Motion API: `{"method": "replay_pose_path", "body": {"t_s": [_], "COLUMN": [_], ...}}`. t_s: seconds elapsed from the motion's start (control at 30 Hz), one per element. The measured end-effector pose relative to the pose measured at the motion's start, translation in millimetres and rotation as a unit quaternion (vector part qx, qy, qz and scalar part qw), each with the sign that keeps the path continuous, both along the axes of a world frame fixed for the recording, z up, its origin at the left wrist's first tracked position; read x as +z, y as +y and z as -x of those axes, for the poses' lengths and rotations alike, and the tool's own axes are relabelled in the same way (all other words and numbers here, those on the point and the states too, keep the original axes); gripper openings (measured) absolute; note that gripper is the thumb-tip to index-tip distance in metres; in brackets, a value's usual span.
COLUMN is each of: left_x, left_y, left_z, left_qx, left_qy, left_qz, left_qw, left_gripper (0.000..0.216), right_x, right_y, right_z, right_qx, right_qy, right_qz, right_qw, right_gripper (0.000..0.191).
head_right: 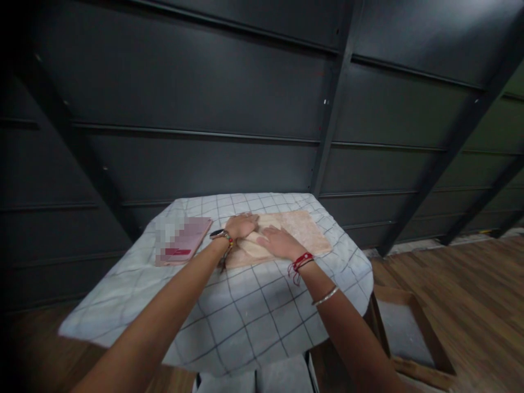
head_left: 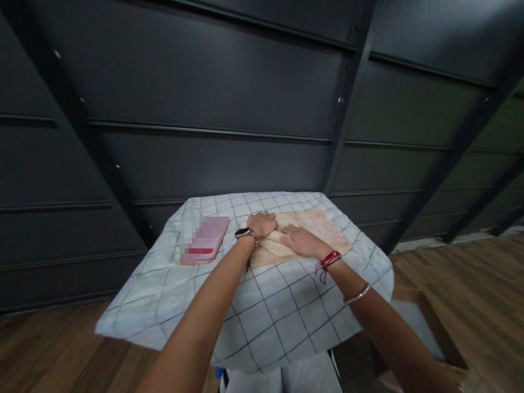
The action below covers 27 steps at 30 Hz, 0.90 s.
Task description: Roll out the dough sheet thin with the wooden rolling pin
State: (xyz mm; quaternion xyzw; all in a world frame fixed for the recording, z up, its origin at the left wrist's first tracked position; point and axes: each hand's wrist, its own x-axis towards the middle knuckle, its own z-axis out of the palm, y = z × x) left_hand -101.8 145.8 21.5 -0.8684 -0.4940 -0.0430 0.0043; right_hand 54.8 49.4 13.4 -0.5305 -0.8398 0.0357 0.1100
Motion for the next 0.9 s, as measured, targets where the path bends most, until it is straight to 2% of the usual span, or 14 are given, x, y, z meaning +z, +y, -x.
{"method": "replay_pose_path", "body": {"t_s": [0.13,0.3,0.57,0.73,0.9], "left_x": [0.8,1.1,-11.7,-12.6,-9.3], "left_y": [-7,-23,-42,-51,-48], "left_z": [4,14,39,49,43], "left_qx": [-0.015,-0.026,-0.013,-0.008,-0.004], "left_qy": [-0.007,0.017,0.006,0.000,0.020], "left_qz": [-0.026,-0.037,-0.046,-0.039,-0.048], "left_qw": [1.000,0.999,0.999,0.999,0.999], "left_gripper": [0.037,0.038,0.044,0.046,0.046], "right_x": [1.2,1.2,-9.4,-15.4,-8.0], "right_y": [-10,-32,-66,-75,-67], "right_z": [8,23,56,64,55], "right_qx": [-0.012,-0.034,-0.057,-0.043,-0.043], "right_qy": [-0.019,-0.047,-0.049,-0.031,-0.008], "right_qz": [-0.018,-0.064,-0.157,-0.162,-0.126], "right_qw": [1.000,0.996,0.985,0.985,0.991], "right_gripper": [0.047,0.051,0.058,0.062,0.057]}}
